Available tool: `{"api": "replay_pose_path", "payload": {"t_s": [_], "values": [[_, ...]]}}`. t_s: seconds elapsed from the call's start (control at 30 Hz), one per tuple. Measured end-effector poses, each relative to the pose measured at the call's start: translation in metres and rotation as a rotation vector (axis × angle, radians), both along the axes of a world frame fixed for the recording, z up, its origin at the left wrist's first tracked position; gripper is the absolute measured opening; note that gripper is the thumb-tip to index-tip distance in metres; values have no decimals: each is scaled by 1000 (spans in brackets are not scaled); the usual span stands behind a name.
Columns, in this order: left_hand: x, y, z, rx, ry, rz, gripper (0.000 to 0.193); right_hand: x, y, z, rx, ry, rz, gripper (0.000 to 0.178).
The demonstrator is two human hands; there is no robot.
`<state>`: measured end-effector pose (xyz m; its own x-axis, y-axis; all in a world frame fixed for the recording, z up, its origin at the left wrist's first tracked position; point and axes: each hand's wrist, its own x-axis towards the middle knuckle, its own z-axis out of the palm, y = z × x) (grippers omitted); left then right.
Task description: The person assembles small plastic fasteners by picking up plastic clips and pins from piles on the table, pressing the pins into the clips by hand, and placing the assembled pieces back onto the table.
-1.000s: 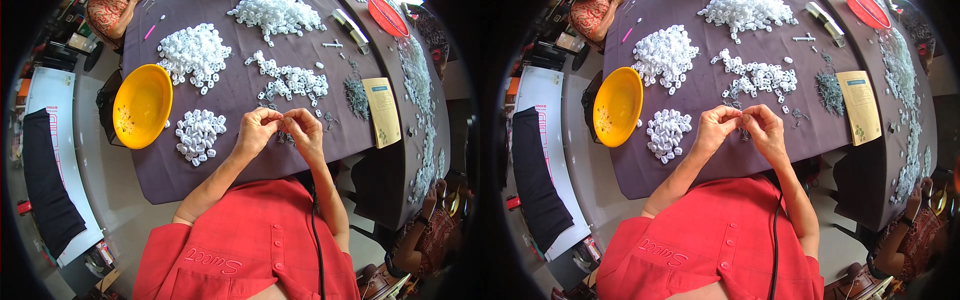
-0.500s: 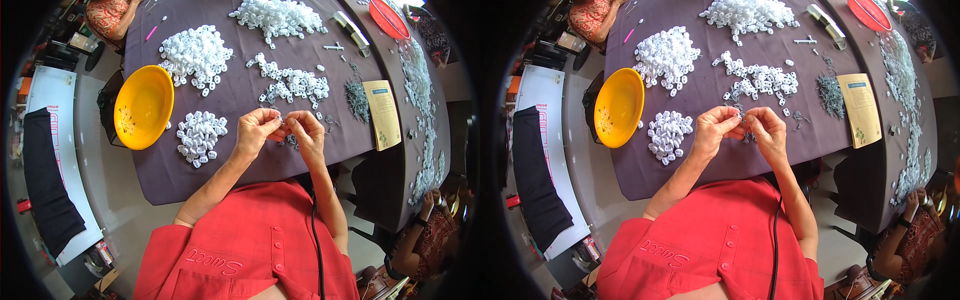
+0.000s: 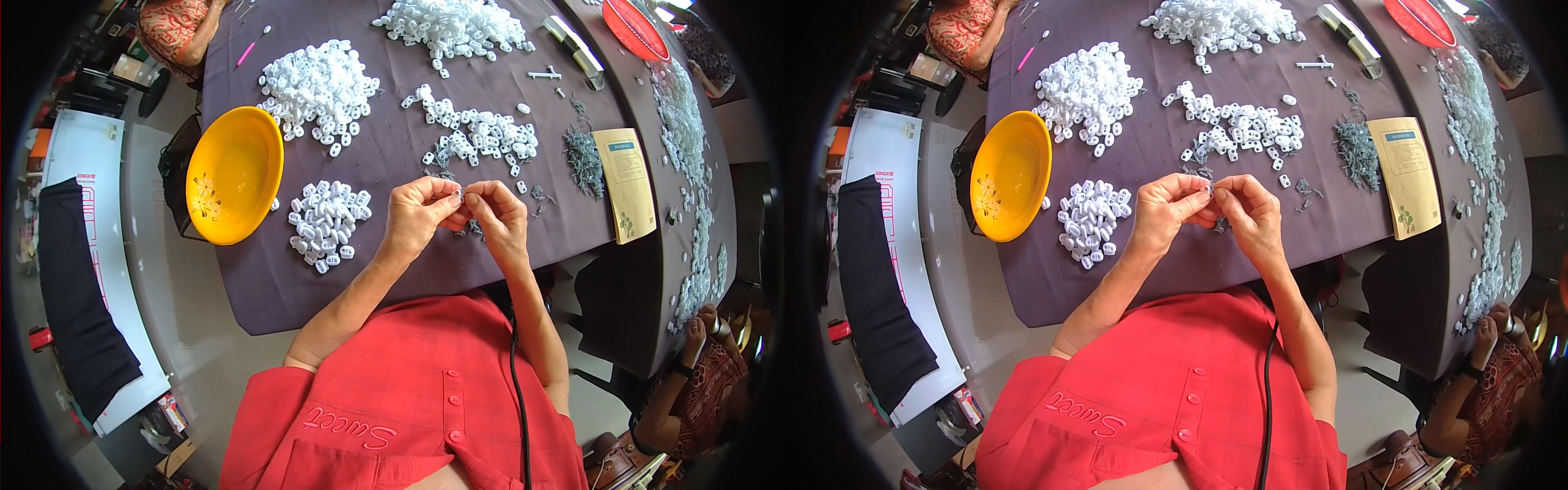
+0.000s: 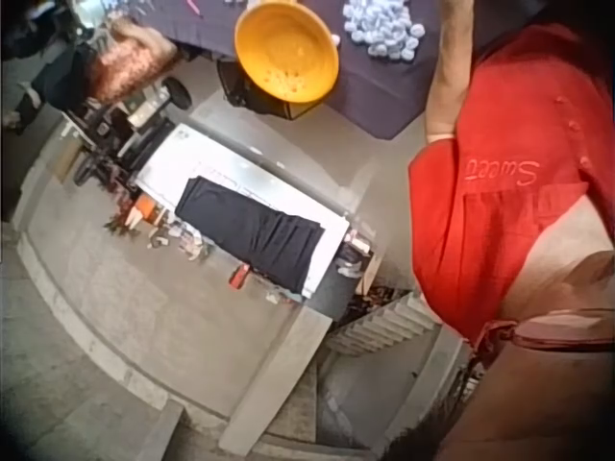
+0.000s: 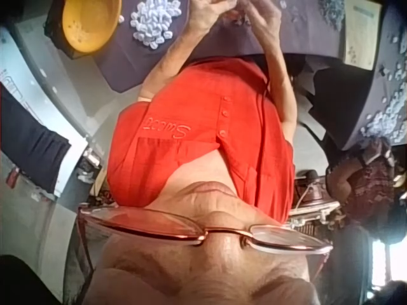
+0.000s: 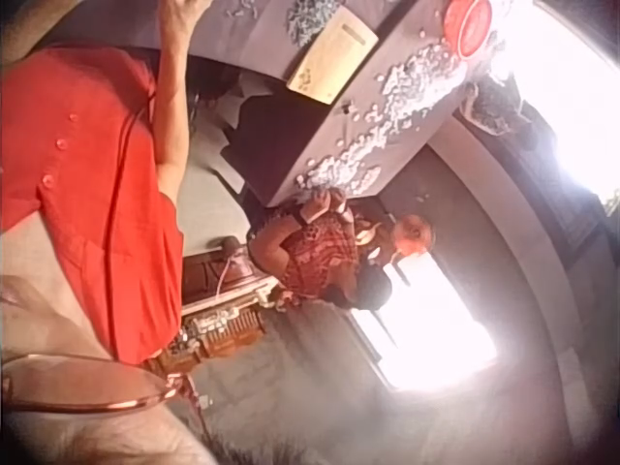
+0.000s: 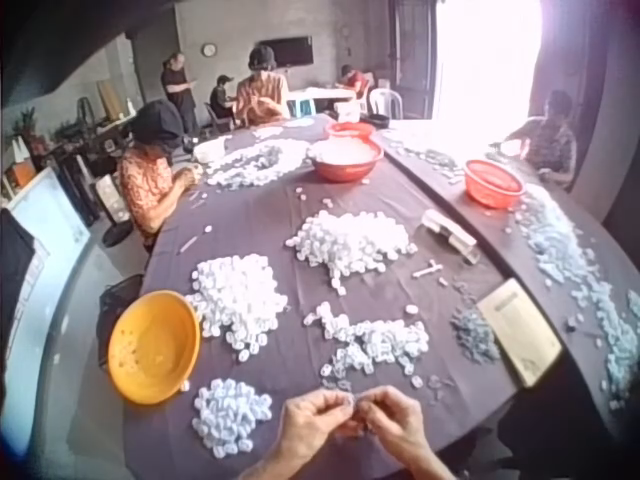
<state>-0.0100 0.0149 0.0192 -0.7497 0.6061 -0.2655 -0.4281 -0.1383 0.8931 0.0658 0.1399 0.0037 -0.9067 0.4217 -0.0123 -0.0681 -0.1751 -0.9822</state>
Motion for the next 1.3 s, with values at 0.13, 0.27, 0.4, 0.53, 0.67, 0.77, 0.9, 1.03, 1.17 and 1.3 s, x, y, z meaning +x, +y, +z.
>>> {"api": "replay_pose_path", "payload": {"t_s": [0.13,0.27,0.4,0.53,0.67,0.77,0.9,1.03,1.17,1.3], "values": [[0,0,-4,1,10,6,11,0,1,0,37,-16,7,6],[0,0,-3,-5,13,2,12,0,3,5,215,-55,26,5],[0,1,-5,2,12,10,11,-1,3,9,372,-78,22,4],[1,2,-7,8,16,31,10,-4,1,10,491,-19,-39,3],[0,1,-6,-86,146,18,10,-4,1,4,483,-61,43,3],[-1,2,-13,-73,147,3,11,-4,2,-1,446,-67,44,4],[0,3,-11,-58,110,30,11,-5,7,3,466,-30,41,3],[1,5,-14,-70,149,26,11,-5,6,-2,465,-75,25,3],[4,6,-17,-111,206,44,10,-5,4,-5,416,-125,20,2],[5,9,-21,-94,177,54,10,-4,8,3,508,-108,9,5]]}}
